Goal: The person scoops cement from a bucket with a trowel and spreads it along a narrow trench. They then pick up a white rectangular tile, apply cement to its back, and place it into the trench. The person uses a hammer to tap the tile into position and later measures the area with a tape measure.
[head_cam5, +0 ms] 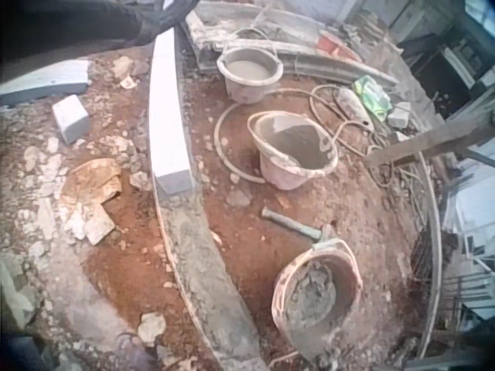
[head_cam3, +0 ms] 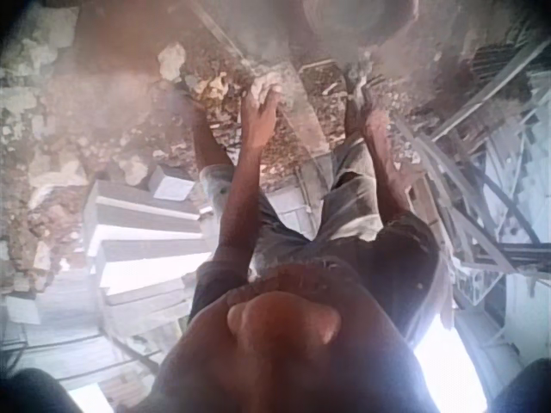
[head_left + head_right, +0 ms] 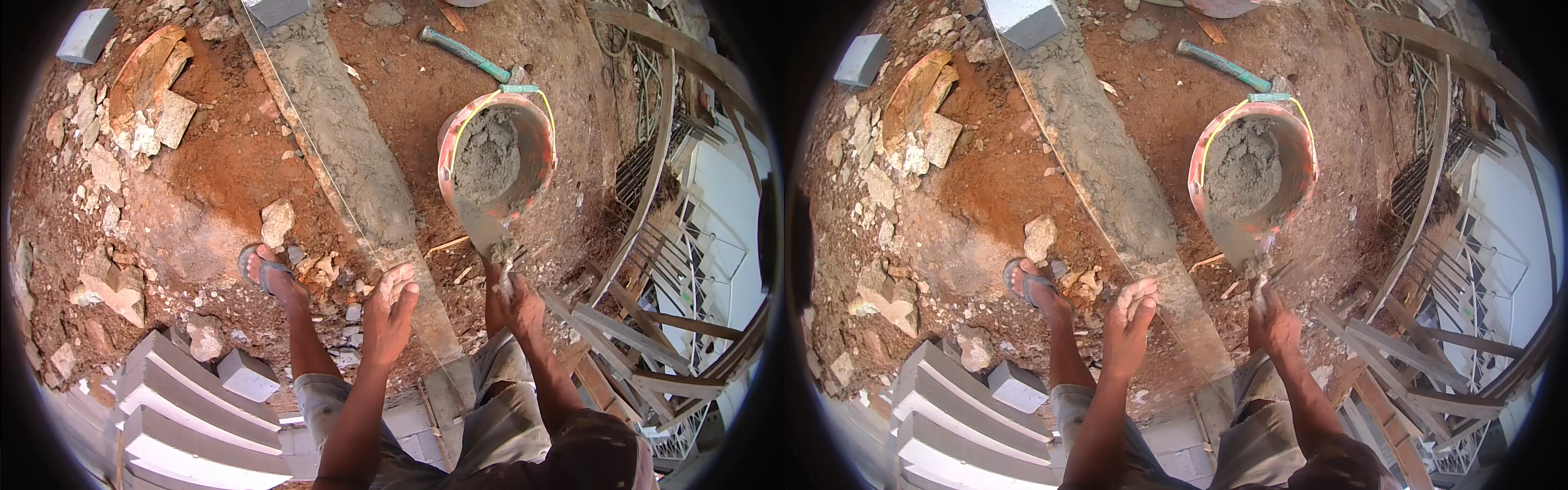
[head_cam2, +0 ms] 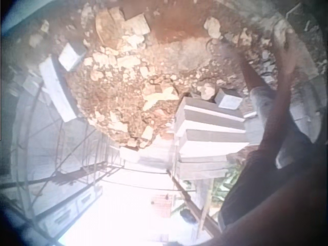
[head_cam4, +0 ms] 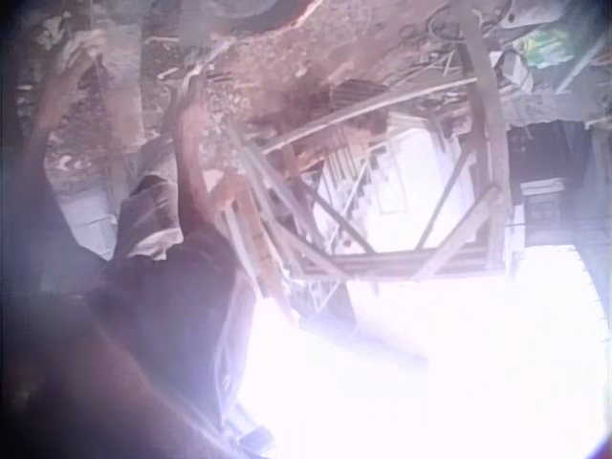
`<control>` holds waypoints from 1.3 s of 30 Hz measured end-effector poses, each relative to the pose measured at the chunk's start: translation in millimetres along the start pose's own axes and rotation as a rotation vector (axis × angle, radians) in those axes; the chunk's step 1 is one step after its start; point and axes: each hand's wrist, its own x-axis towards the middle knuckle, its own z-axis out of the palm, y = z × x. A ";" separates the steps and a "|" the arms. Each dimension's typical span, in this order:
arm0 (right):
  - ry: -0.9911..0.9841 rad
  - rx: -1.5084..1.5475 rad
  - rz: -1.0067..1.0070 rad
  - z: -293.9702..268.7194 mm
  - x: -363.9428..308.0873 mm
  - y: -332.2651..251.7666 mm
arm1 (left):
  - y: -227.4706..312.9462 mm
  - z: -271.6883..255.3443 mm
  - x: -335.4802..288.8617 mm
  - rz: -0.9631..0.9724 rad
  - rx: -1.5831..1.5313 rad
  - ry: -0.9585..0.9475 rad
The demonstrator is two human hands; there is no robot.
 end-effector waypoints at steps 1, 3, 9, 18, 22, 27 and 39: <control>0.102 -0.089 -0.011 -16.5 19.8 9.4 | 1.5 0.8 0.2 -0.002 0.021 0.004; 0.124 -0.123 0.125 -50.3 76.4 -9.9 | -3.5 2.3 2.1 0.011 0.033 0.012; 0.186 0.066 -0.135 14.9 208.0 -16.2 | -16.6 10.6 4.4 0.017 0.076 -0.015; -0.072 0.713 -0.214 18.6 180.5 -6.9 | -21.9 17.4 4.8 -0.040 0.037 -0.009; -0.024 0.675 -0.167 33.7 174.4 5.7 | -33.4 18.8 11.4 -0.035 0.036 -0.018; -0.014 0.856 -0.238 32.4 138.8 22.4 | -18.7 16.6 9.8 -0.031 0.103 -0.015; 0.342 0.529 -0.535 27.3 148.1 -261.5 | 6.3 -12.8 6.1 0.076 -0.025 0.162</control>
